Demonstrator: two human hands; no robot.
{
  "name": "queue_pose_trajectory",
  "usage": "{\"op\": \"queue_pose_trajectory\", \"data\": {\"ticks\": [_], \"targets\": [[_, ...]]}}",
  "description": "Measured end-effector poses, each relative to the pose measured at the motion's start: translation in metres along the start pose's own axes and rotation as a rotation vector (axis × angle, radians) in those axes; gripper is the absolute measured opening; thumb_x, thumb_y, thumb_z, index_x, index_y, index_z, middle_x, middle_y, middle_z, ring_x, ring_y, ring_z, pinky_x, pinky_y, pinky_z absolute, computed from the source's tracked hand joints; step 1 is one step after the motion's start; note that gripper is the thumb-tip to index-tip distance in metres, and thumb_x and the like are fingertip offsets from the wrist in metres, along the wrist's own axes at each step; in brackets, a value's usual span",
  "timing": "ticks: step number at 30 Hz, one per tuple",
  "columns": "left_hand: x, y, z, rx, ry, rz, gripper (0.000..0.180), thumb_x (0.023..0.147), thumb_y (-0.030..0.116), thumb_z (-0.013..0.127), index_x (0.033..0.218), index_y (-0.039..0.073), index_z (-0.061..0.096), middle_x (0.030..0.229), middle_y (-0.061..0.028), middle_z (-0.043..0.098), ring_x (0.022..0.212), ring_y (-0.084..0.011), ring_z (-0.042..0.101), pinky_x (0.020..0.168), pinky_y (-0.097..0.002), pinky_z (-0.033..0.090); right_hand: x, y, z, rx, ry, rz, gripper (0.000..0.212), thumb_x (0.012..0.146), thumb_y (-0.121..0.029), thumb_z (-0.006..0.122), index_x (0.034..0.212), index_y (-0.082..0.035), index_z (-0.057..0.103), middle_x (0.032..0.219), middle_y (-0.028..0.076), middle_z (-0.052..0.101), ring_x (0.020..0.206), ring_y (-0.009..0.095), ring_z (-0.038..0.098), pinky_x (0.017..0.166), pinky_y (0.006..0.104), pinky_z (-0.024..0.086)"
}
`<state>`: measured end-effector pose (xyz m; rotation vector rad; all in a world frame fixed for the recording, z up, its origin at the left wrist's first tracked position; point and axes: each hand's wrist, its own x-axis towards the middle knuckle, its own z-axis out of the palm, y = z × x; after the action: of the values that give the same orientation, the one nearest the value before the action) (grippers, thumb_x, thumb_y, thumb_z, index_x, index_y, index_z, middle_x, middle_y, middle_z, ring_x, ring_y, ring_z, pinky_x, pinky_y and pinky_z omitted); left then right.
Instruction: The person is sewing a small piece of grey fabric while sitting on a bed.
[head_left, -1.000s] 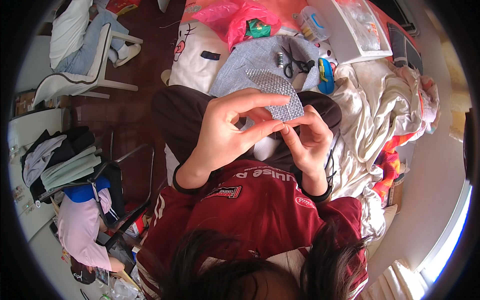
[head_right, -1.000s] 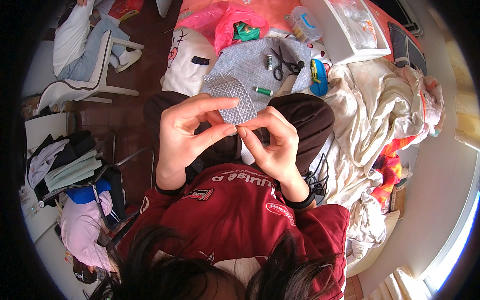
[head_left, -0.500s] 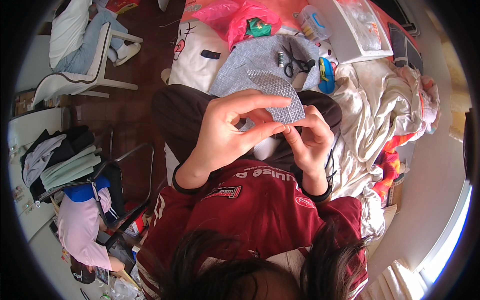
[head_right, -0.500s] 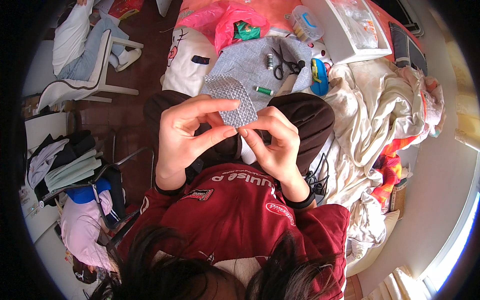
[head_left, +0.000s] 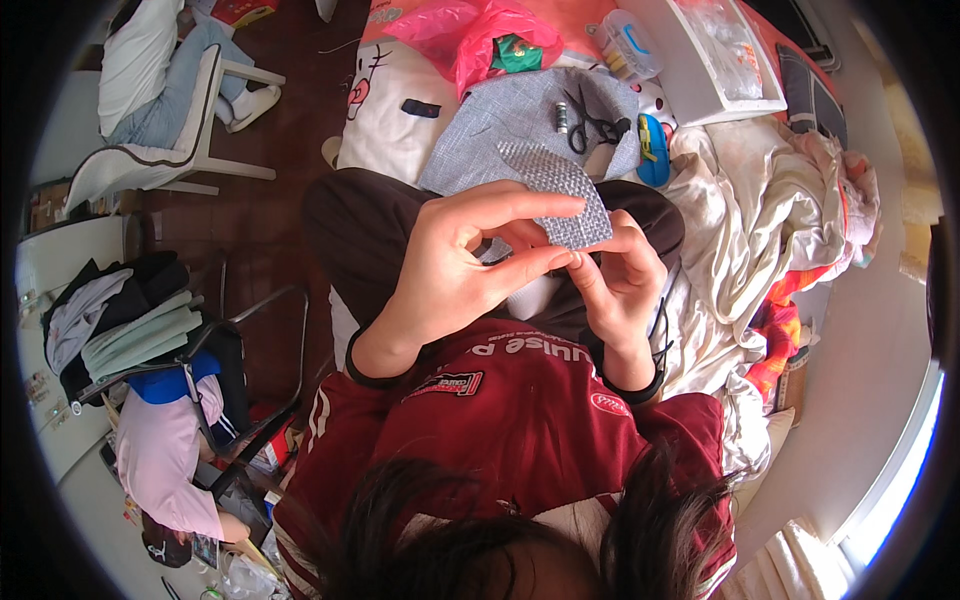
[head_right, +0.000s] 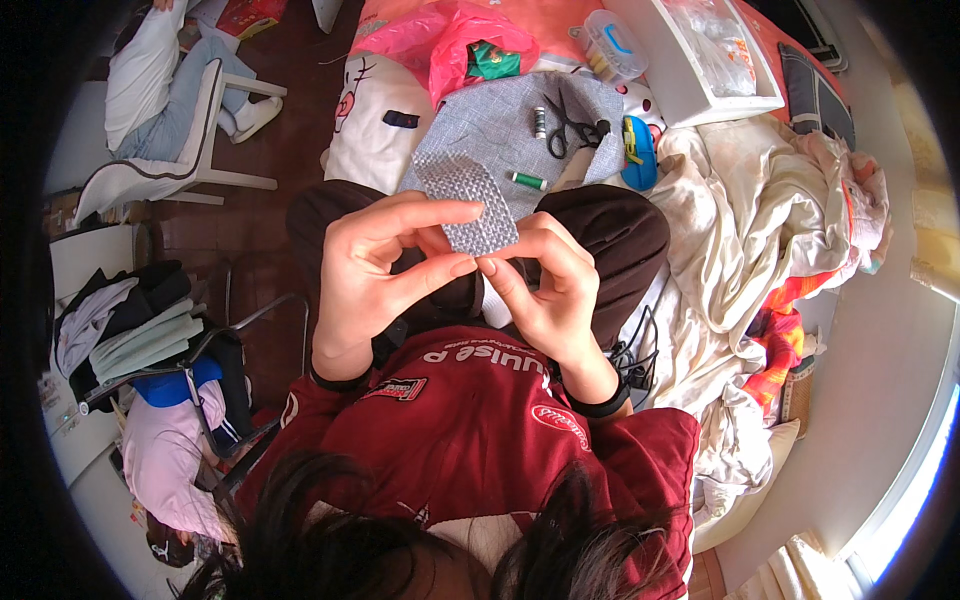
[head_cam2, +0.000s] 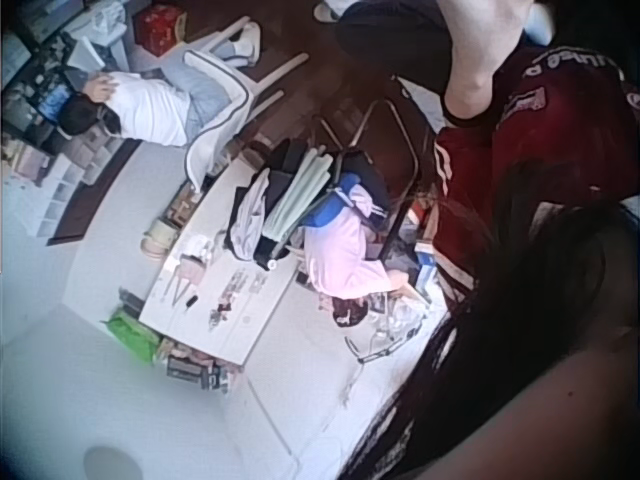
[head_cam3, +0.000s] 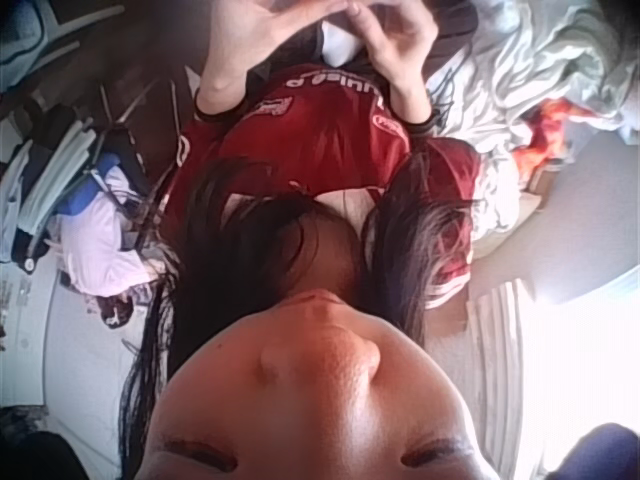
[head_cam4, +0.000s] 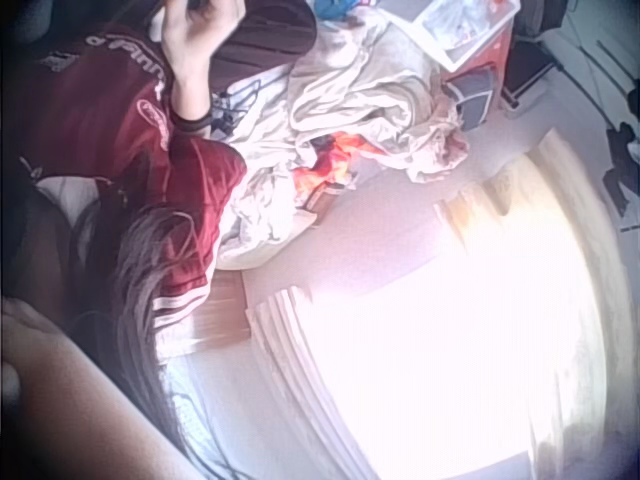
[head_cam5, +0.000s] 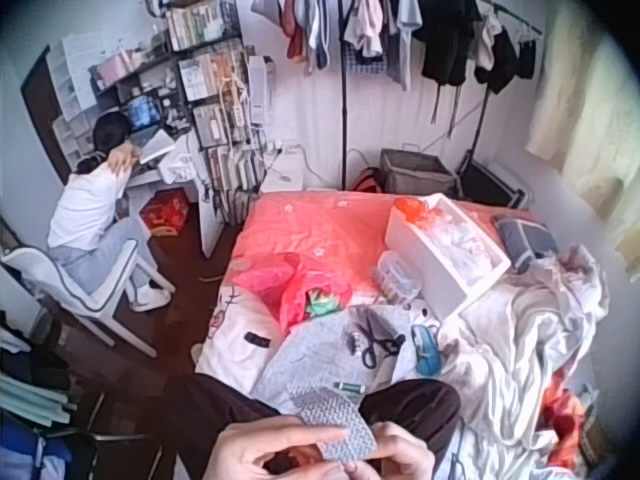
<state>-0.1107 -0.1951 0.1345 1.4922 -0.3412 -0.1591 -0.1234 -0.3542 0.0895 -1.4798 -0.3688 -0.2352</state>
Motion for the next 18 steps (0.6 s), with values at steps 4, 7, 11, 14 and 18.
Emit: {"op": "queue_pose_trajectory", "data": {"ticks": [4,7,11,14,18], "targets": [[-0.0009,-0.0016,-0.0001,-0.069,-0.018,0.007,0.031,0.070,-0.006,0.063,0.101,-0.001,0.059,0.085,-0.0064,0.059,0.068,-0.0078,0.059,0.060,-0.0183,0.045,0.0006,-0.0005,-0.0011,0.015,-0.016,-0.035,0.012,0.069,0.002,0.066,0.078,0.000,0.057,0.072,0.007,0.054,0.065,0.015,0.050,0.058,0.0245,0.039],[-0.0015,-0.0014,-0.0003,-0.098,-0.026,0.007,0.031,0.070,-0.006,0.063,0.101,-0.002,0.058,0.086,-0.0067,0.059,0.068,-0.0076,0.059,0.061,-0.0185,0.045,-0.0006,0.0004,-0.0014,0.035,-0.023,-0.035,0.013,0.069,0.002,0.065,0.079,0.000,0.057,0.073,0.007,0.054,0.065,0.016,0.050,0.058,0.0246,0.039],[-0.0015,0.0026,0.0014,-0.106,-0.007,-0.028,0.034,0.066,-0.012,0.063,0.100,-0.005,0.058,0.078,-0.0058,0.057,0.067,-0.0084,0.057,0.061,-0.0195,0.044,0.0003,-0.0003,-0.0006,0.053,-0.020,-0.050,0.013,0.070,0.002,0.065,0.079,0.001,0.057,0.073,0.007,0.053,0.065,0.015,0.049,0.058,0.0249,0.038],[-0.0013,0.0039,0.0012,-0.117,-0.012,-0.029,0.034,0.066,-0.012,0.063,0.100,-0.005,0.058,0.078,-0.0060,0.057,0.068,-0.0087,0.057,0.062,-0.0198,0.044,0.0004,-0.0004,-0.0009,0.043,-0.028,-0.060,0.013,0.070,0.002,0.065,0.079,0.001,0.057,0.074,0.007,0.053,0.065,0.016,0.049,0.058,0.0253,0.038],[-0.0015,0.0044,0.0009,-0.135,-0.014,-0.033,0.034,0.067,-0.012,0.064,0.100,-0.005,0.058,0.079,-0.0063,0.057,0.068,-0.0089,0.057,0.063,-0.0201,0.045,0.0000,0.0001,-0.0015,0.049,-0.040,-0.060,0.013,0.070,0.001,0.065,0.080,0.001,0.057,0.075,0.007,0.053,0.066,0.016,0.049,0.059,0.0257,0.038]]}}
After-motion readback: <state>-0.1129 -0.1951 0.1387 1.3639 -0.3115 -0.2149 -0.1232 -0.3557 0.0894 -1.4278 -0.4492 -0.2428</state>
